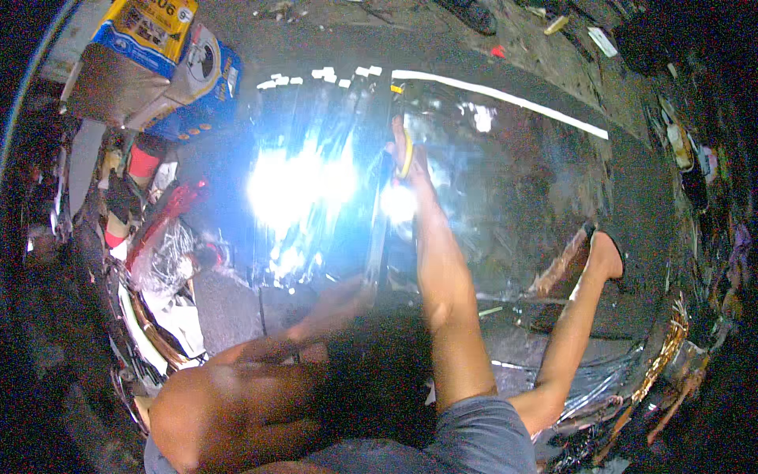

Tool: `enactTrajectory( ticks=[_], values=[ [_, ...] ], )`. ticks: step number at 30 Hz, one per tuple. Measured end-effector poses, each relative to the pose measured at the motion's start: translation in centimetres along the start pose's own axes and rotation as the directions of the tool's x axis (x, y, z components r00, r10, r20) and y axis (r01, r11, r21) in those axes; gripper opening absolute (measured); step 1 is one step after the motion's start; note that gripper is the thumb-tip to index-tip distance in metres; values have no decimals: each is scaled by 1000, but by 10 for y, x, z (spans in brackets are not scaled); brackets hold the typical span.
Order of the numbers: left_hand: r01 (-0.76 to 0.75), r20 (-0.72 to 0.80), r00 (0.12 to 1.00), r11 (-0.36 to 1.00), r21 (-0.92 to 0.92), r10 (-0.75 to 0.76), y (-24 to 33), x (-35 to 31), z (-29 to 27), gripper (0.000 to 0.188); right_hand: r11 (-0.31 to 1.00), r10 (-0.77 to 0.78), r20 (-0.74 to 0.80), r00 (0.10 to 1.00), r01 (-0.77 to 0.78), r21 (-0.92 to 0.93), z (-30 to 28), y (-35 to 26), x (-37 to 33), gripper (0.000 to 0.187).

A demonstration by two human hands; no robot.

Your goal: The person sits on the floor and uses yellow-handled scissors to cut a large transparent plastic sheet into smaller rectangular pieces. The person holds the sheet with one hand and cuts along straight lines with the other, producing multiple cut pieces that accumulate on the floor.

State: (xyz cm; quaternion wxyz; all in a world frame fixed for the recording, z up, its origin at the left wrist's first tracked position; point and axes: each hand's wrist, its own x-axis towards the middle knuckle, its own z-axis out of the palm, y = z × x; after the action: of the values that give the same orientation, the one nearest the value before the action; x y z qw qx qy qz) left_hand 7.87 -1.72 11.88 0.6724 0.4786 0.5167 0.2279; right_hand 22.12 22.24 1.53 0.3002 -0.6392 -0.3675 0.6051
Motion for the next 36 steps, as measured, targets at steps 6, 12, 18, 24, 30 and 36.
enactTrajectory(
  ticks=[6,12,18,24,30,36],
  values=[
    [98,-57,994,995,18,-97,9,-8,-7,26,958,-128,3,992,124,-257,-7,-50,59,90],
    [98,-68,993,994,-45,-101,8,-20,-8,22,970,-143,-52,988,129,-204,-9,-44,67,105],
    [163,-187,972,980,114,-140,-39,-15,-29,20,996,-36,-2,999,36,76,-8,-54,68,82],
    [144,-406,851,596,790,332,-92,18,-40,52,978,-16,71,997,1,207,-33,-11,11,81],
    [-124,-180,969,965,230,168,-111,77,11,47,958,42,99,994,-68,278,-58,85,-160,81],
    [127,-449,889,991,51,-91,-107,104,38,23,844,426,245,871,-480,239,-64,141,-323,82]
  ],
)
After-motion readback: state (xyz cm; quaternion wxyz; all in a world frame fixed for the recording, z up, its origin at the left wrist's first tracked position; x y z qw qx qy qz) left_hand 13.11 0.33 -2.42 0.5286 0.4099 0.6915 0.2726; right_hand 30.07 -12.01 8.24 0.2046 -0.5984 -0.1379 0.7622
